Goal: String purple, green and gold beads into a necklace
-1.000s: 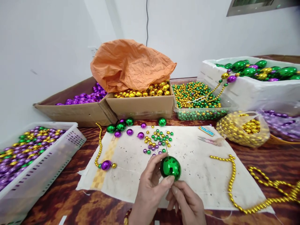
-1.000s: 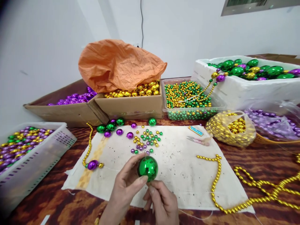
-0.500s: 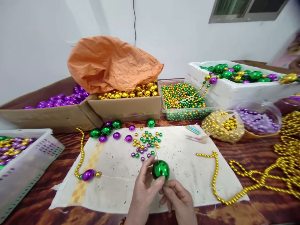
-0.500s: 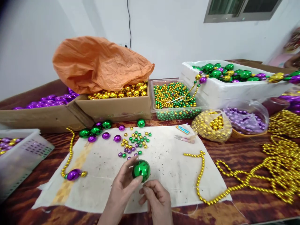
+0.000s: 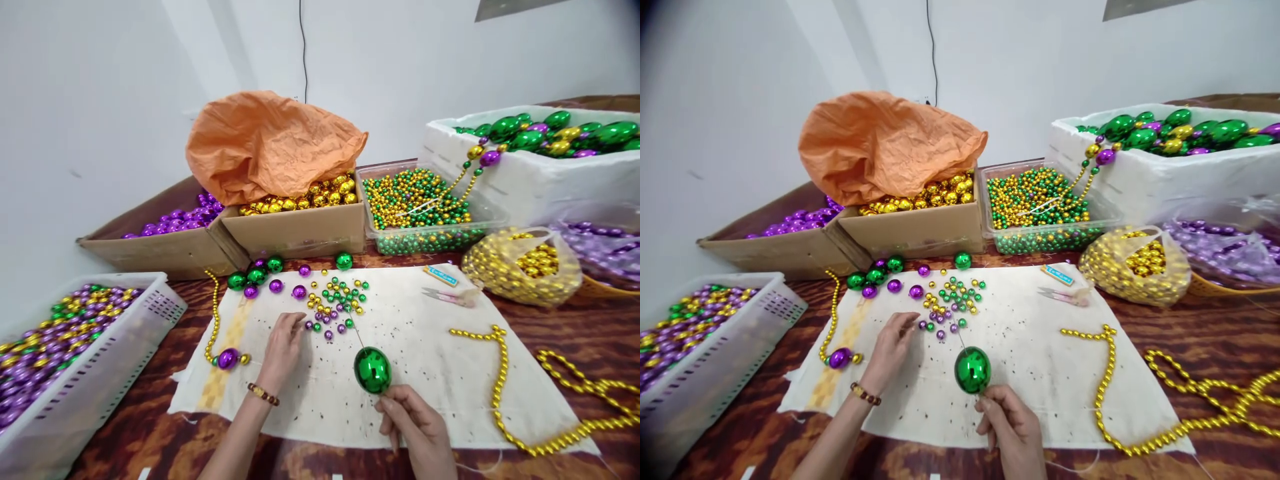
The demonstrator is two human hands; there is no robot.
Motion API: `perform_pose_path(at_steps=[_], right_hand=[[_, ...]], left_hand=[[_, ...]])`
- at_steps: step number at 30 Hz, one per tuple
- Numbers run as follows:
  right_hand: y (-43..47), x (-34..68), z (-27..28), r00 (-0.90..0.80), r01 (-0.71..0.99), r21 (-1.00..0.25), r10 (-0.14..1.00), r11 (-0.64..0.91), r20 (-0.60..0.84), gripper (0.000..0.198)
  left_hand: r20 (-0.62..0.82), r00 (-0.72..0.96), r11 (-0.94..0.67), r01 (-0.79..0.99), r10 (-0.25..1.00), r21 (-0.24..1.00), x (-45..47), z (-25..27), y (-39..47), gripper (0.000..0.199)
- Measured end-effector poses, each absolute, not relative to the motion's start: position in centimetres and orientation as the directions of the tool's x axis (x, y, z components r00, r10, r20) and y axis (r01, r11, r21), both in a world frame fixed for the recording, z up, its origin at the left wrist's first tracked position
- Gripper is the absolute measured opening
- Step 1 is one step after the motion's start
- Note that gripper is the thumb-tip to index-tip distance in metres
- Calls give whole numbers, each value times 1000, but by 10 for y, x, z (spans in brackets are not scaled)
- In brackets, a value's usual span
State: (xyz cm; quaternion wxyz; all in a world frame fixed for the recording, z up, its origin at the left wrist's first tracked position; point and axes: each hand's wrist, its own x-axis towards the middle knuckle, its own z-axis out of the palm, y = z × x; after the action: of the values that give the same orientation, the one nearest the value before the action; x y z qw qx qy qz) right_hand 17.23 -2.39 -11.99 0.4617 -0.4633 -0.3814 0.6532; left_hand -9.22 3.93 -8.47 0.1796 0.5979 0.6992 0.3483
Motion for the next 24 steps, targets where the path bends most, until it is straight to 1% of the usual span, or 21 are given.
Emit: perform_pose_path(at_steps=[4, 9, 12, 15, 17, 19, 22, 24], right_hand=[[-24, 175, -123, -169, -260, -920, 952, -294, -256, 32], [-24, 174, -123, -171, -243, -926, 953, -288, -251, 32], [-24, 174, -122, -167, -222, -931, 952, -289, -255, 31], [-23, 173, -121, -170, -205, -934, 951, -292, -259, 32], [-23, 173, -121, -172, -201, -934, 949, -296, -264, 33], [-22, 172, -120, -168, -195, -931, 946, -308, -278, 34], [-22, 172, -120, -167, -179, -931, 942, -319, -291, 34], [-22, 172, -119, -178, -170, -934, 942, -315, -285, 34]], left_hand=[[175, -116, -16, 788, 978, 615, -90, -96, 40, 33], [188, -96, -15, 858, 978, 513, -88, -100, 44, 27], [203, -113, -7, 859, 973, 512, -88, -100, 46, 22], [207, -153, 6, 816, 966, 578, -88, -97, 47, 20], [197, -206, 24, 747, 959, 664, -88, -92, 47, 22], [166, -273, 43, 622, 948, 782, -87, -86, 46, 24], [46, -335, 65, 315, 941, 947, -82, -75, 43, 24], [-69, -319, 93, 61, 945, 994, -77, -67, 40, 25]])
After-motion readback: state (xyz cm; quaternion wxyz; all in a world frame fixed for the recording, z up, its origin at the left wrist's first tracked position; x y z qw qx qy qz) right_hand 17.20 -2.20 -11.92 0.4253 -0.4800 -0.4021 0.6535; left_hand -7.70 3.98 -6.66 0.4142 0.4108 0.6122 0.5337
